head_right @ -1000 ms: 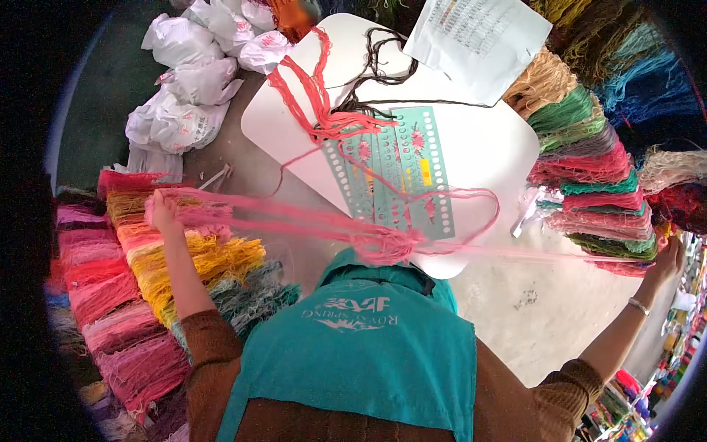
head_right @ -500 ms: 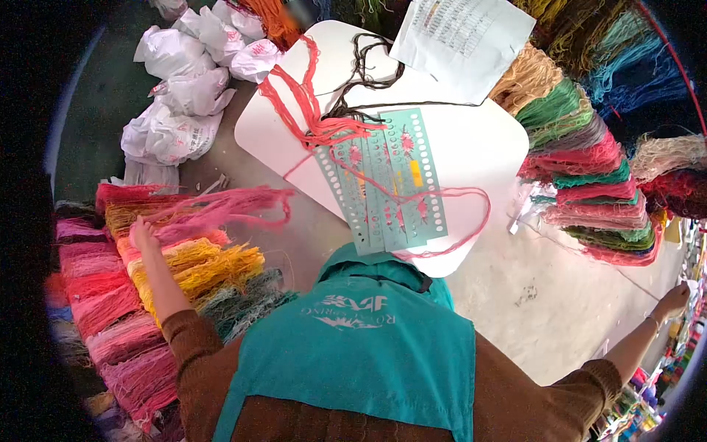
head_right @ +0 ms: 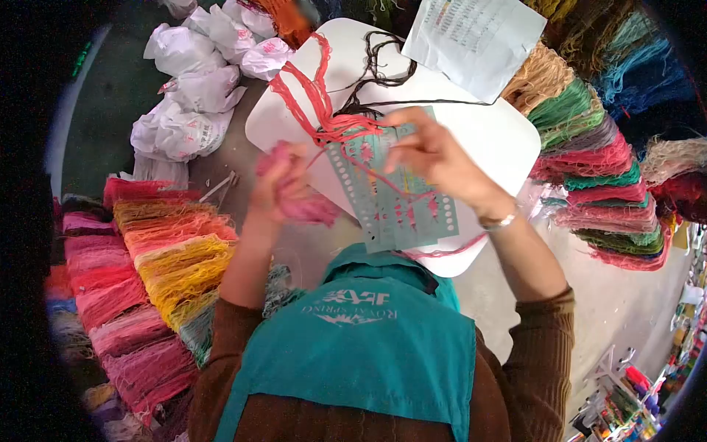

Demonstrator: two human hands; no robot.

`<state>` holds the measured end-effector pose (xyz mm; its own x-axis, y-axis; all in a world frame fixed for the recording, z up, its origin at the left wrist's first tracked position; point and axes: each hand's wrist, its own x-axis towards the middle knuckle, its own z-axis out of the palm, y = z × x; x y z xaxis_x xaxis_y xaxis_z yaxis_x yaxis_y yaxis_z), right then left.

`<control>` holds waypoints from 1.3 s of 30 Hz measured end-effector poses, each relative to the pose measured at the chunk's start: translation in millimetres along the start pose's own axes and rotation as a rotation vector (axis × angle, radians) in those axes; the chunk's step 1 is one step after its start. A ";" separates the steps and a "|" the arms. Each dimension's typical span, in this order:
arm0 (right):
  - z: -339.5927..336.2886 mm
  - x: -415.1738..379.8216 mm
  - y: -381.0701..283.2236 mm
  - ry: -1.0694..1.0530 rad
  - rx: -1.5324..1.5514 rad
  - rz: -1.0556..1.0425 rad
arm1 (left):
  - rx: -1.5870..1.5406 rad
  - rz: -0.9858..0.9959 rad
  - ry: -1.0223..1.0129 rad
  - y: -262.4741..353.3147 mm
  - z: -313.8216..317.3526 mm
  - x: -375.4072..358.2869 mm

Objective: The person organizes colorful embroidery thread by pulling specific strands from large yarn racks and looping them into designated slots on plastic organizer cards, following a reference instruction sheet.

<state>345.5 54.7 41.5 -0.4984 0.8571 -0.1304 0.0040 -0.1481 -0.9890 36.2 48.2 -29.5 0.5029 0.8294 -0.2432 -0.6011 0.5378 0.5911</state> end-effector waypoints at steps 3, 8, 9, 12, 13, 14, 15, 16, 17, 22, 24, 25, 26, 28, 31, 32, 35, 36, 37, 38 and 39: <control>32.5 30.7 9.8 -0.119 0.114 -0.036 | 0.195 -0.030 0.029 -25.5 44.1 24.9; 37.4 44.7 41.1 -0.034 0.025 -0.083 | 0.267 0.055 0.230 -42.4 42.3 43.1; 40.7 45.7 45.8 0.024 0.011 -0.102 | 0.283 0.059 0.230 -41.5 44.1 44.5; 41.4 49.7 56.2 0.245 -0.284 -0.271 | 0.346 0.029 0.277 -44.6 43.5 50.4; 40.1 52.5 60.2 0.327 -0.425 -0.347 | 0.371 0.012 0.300 -45.3 42.8 53.0; 36.5 56.0 67.5 0.376 -0.433 -0.305 | 0.387 -0.031 0.340 -45.0 42.8 56.5; 30.7 59.8 77.7 0.425 -0.442 -0.262 | 0.403 -0.076 0.379 -44.4 43.1 60.4; 25.2 62.5 88.1 0.474 -0.451 -0.218 | 0.418 -0.121 0.418 -44.2 43.5 63.2; 20.1 64.4 99.7 0.490 -0.418 -0.180 | 0.426 -0.164 0.430 -44.4 43.5 65.0; 14.4 67.7 113.0 0.508 -0.392 -0.100 | 0.367 -0.234 0.455 -45.9 51.6 68.9; 12.9 69.5 114.7 0.517 -0.344 -0.106 | 0.378 -0.233 0.442 -45.6 46.9 73.8; 12.4 69.6 116.7 0.522 -0.319 -0.107 | 0.383 -0.234 0.437 -47.2 42.8 77.0; 12.0 69.7 119.5 0.528 -0.297 -0.110 | 0.443 -0.252 0.425 -51.7 34.3 82.5; 10.7 70.8 122.8 0.542 -0.255 -0.119 | 0.563 -0.284 0.398 -60.7 20.9 95.0; 12.8 66.3 114.6 0.565 -0.262 -0.090 | 0.792 -0.167 0.409 -72.1 26.1 104.7; 13.7 65.0 111.2 0.563 -0.254 -0.080 | 0.770 -0.149 0.379 -72.3 26.9 105.9; 15.5 59.0 101.6 0.568 -0.250 -0.030 | 0.708 -0.095 0.325 -74.6 27.9 105.7; 14.8 57.6 98.7 0.575 -0.261 -0.002 | 0.693 -0.074 0.334 -74.5 26.5 104.9; 14.3 56.7 97.9 0.580 -0.271 0.025 | 0.678 -0.052 0.344 -73.8 25.1 103.6; 13.0 56.7 99.6 0.598 -0.273 0.007 | 0.686 -0.088 0.347 -71.9 23.4 102.5; 10.3 57.9 102.0 0.617 -0.276 -0.011 | 0.695 -0.124 0.350 -66.8 25.3 101.1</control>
<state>308.1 84.1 -66.2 0.0865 0.9947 -0.0554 0.2638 -0.0765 -0.9616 142.9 92.4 -74.1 0.2463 0.8311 -0.4985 0.0303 0.5075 0.8611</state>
